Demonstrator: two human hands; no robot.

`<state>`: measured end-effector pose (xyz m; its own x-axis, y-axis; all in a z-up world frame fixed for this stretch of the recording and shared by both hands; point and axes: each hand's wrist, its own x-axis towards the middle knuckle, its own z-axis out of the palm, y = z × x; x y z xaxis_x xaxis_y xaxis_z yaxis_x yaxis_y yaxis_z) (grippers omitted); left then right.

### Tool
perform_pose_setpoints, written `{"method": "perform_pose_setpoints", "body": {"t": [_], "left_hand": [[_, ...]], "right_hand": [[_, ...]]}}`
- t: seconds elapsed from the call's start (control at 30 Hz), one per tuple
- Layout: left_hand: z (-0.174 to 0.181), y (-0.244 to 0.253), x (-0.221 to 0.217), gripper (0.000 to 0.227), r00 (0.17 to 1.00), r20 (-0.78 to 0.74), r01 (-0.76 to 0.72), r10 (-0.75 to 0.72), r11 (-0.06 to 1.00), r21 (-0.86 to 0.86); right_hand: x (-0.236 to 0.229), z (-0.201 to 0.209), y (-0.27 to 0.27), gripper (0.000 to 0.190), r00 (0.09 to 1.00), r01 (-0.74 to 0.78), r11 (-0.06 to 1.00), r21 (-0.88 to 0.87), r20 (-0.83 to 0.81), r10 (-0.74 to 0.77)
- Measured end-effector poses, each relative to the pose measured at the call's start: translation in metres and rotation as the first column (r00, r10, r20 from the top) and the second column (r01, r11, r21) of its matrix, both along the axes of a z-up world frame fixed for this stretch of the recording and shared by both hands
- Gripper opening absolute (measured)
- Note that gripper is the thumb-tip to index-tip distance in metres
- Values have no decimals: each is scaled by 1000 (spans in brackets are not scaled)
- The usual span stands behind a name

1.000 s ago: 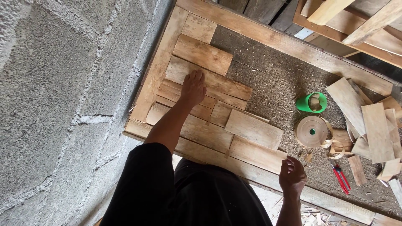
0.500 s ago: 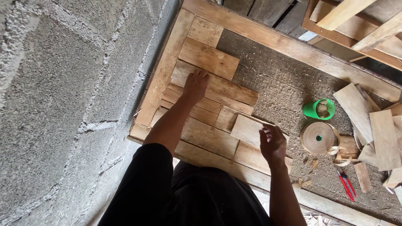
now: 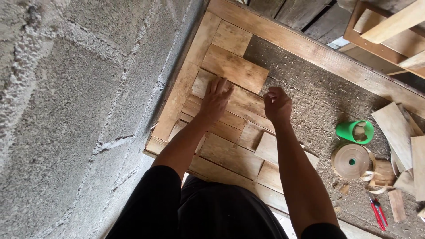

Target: Applying thin wood veneers or strips to a wooden panel using adhesive tape and trimming them with a cutter.

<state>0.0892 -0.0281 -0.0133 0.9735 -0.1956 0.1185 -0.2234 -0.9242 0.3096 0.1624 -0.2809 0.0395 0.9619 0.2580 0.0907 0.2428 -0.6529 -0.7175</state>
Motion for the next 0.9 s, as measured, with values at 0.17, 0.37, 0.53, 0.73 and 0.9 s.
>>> {"method": "perform_pose_setpoints", "body": {"t": [0.17,0.37,0.53,0.73,0.9], "left_hand": [[-3,6,-2,65,993,101,-35,54,983,-178],[-3,5,-2,56,994,-80,-84,74,988,-128],[-4,5,-4,52,997,-39,-73,67,983,-166],[-4,7,-2,55,997,-52,-67,60,986,-152],[-6,6,-3,57,998,-9,-62,62,987,-150]], "right_hand": [[35,-25,14,26,973,174,982,-72,-138,-183],[51,-48,20,29,916,312,941,-129,-222,-334],[52,-57,22,31,862,400,917,2,-342,-375],[55,-54,28,27,829,431,899,-72,-361,-427],[57,-52,31,25,762,488,867,-99,-436,-478]]}}
